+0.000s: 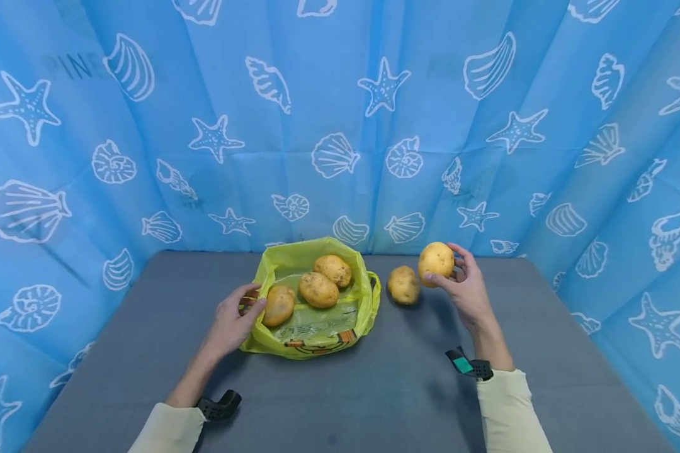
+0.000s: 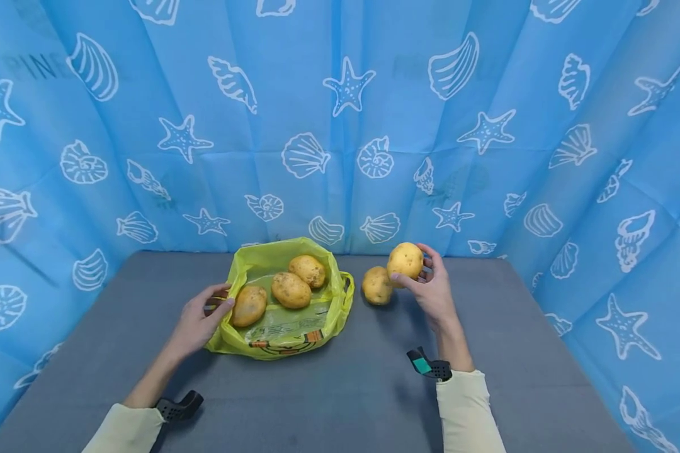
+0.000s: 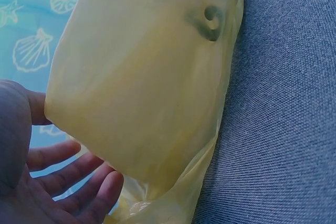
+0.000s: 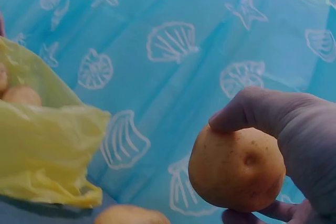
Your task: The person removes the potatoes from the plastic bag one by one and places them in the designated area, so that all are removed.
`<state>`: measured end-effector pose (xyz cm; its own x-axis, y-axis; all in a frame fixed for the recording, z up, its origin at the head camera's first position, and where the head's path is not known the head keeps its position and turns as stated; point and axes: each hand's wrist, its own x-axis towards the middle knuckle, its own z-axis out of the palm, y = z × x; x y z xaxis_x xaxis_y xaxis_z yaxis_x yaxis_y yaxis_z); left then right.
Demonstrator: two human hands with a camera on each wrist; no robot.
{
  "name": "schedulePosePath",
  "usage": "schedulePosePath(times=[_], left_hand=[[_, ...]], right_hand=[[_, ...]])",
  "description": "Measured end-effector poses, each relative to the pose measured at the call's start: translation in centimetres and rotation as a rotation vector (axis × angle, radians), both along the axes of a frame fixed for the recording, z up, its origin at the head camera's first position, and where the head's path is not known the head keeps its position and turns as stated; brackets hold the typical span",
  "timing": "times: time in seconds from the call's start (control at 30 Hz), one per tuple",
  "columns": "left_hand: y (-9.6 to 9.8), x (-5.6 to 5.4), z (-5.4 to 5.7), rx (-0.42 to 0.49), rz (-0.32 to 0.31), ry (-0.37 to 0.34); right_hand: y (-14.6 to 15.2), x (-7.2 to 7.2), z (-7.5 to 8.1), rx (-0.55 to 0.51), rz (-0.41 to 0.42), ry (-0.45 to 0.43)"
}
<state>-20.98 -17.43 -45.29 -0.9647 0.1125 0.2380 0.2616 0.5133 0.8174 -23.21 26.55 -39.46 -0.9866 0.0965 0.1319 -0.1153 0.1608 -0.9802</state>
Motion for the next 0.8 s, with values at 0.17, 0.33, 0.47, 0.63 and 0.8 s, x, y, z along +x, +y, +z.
schedulePosePath(times=[0.17,0.33,0.47,0.63,0.8], left_hand=[[-0.1,-0.1,0.2,-0.01,-0.002,0.005],[0.0,0.0,0.1,-0.018,0.001,-0.004],[0.0,0.2,0.1,-0.026,0.008,-0.009],[0.0,0.2,0.1,-0.029,0.006,-0.007],[0.0,0.0,0.1,-0.029,0.003,-0.004]], right_hand=[[1.2,-0.2,-0.7,-0.036,-0.026,-0.059],[2.5,-0.5,-1.8,-0.014,-0.08,-0.139],[3.3,-0.9,-2.9,0.038,-0.099,-0.167],[4.1,-1.3,-4.4,0.107,-0.062,-0.169],[4.5,-1.7,-6.0,0.128,-0.031,-0.185]])
